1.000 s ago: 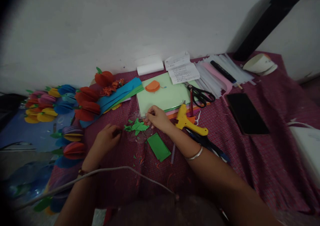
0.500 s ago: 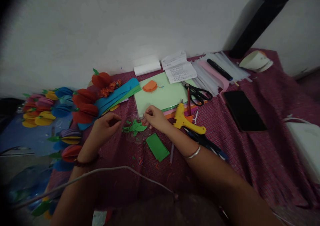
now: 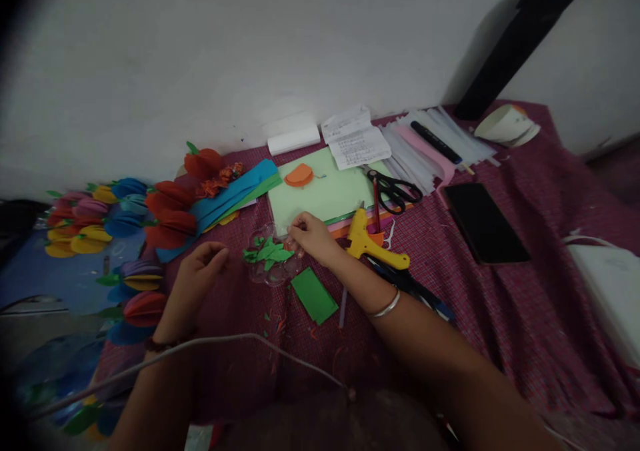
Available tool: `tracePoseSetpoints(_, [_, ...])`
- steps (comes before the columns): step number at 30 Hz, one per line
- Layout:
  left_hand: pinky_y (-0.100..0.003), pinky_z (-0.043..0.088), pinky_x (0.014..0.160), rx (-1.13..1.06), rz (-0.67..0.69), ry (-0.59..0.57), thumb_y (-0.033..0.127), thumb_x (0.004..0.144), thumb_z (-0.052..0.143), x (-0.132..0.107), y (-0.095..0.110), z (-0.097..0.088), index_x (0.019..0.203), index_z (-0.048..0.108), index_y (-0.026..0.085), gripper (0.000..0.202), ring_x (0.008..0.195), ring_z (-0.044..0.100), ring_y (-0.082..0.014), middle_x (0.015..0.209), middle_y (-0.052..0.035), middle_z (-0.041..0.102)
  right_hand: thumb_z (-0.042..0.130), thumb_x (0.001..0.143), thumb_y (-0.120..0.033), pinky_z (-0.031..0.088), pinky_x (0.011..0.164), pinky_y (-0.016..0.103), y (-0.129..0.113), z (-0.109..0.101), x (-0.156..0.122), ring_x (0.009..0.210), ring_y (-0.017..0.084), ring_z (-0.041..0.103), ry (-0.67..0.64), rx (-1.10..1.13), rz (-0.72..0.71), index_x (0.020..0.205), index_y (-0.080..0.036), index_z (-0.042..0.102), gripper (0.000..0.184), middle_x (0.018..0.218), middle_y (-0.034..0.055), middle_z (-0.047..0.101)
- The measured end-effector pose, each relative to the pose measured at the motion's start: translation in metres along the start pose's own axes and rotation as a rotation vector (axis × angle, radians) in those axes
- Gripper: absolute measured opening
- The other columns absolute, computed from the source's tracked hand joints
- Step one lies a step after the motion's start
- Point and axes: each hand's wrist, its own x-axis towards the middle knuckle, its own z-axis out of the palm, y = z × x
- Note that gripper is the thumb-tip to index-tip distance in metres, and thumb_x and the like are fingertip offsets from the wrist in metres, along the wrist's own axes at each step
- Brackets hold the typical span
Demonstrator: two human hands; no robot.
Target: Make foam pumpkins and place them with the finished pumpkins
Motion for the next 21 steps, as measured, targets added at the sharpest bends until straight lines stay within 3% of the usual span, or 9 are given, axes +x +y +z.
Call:
tracePoseSetpoints(3, [-0.023, 0.044, 0.052, -0.288, -0.121, -0.086, 0.046, 0.075, 0.062, -0.01, -0.003, 0.016, 0.092, 0.053, 0.017, 0.034, 0.055, 0.057, -0.012, 0.066, 0.0025, 0.059, 0.057, 0.08, -0.022, 0.04, 0.032, 0.014, 0.001, 0.001, -0.001, 0.041, 0.008, 0.055, 0.004, 0.012, -0.016, 0.076, -0.02, 0.044, 0.014, 0.055, -0.006, 0.06])
tracePoseSetpoints(6, [-0.022, 0.045, 0.051, -0.478, -0.147, -0.166, 0.043, 0.071, 0.068, -0.014, 0.0, 0.028, 0.102, 0.052, 0.018, 0.043, 0.054, 0.056, -0.0109, 0.066, 0.004, 0.058, 0.058, 0.077, -0.027, 0.04, 0.032, 0.016, 0.002, 0.002, -0.002, 0.041, 0.009, 0.054, 0.019, -0.003, -0.031, 0.077, -0.02, 0.045, 0.015, 0.057, -0.0054, 0.062])
tracePoseSetpoints(13, [-0.021, 0.043, 0.049, -0.721, -0.192, -0.187, 0.053, 0.072, 0.067, -0.003, 0.0, 0.026, 0.114, 0.049, 0.018, 0.058, 0.053, 0.058, -0.011, 0.065, 0.003, 0.061, 0.058, 0.073, -0.03, 0.04, 0.034, 0.019, -0.008, 0.005, -0.004, 0.041, 0.011, 0.053, 0.08, 0.018, -0.055, 0.077, -0.022, 0.044, 0.017, 0.056, -0.0051, 0.061])
tracePoseSetpoints(16, [-0.021, 0.043, 0.05, -0.799, -0.204, -0.203, 0.056, 0.074, 0.064, 0.006, -0.009, 0.023, 0.111, 0.053, 0.016, 0.055, 0.055, 0.06, -0.0113, 0.07, -0.0008, 0.065, 0.059, 0.071, -0.03, 0.039, 0.037, 0.018, -0.017, 0.003, -0.004, 0.046, 0.011, 0.055, 0.142, 0.043, -0.097, 0.077, -0.022, 0.044, 0.018, 0.058, -0.0042, 0.061])
tracePoseSetpoints(21, [-0.022, 0.045, 0.052, -0.733, -0.21, -0.139, 0.053, 0.066, 0.071, 0.011, -0.022, 0.022, 0.095, 0.059, 0.013, 0.051, 0.055, 0.059, -0.0117, 0.068, -0.0022, 0.064, 0.061, 0.07, -0.035, 0.038, 0.036, 0.018, -0.034, -0.011, -0.002, 0.047, 0.011, 0.054, 0.224, 0.04, -0.151, 0.078, -0.021, 0.045, 0.022, 0.061, -0.0029, 0.062])
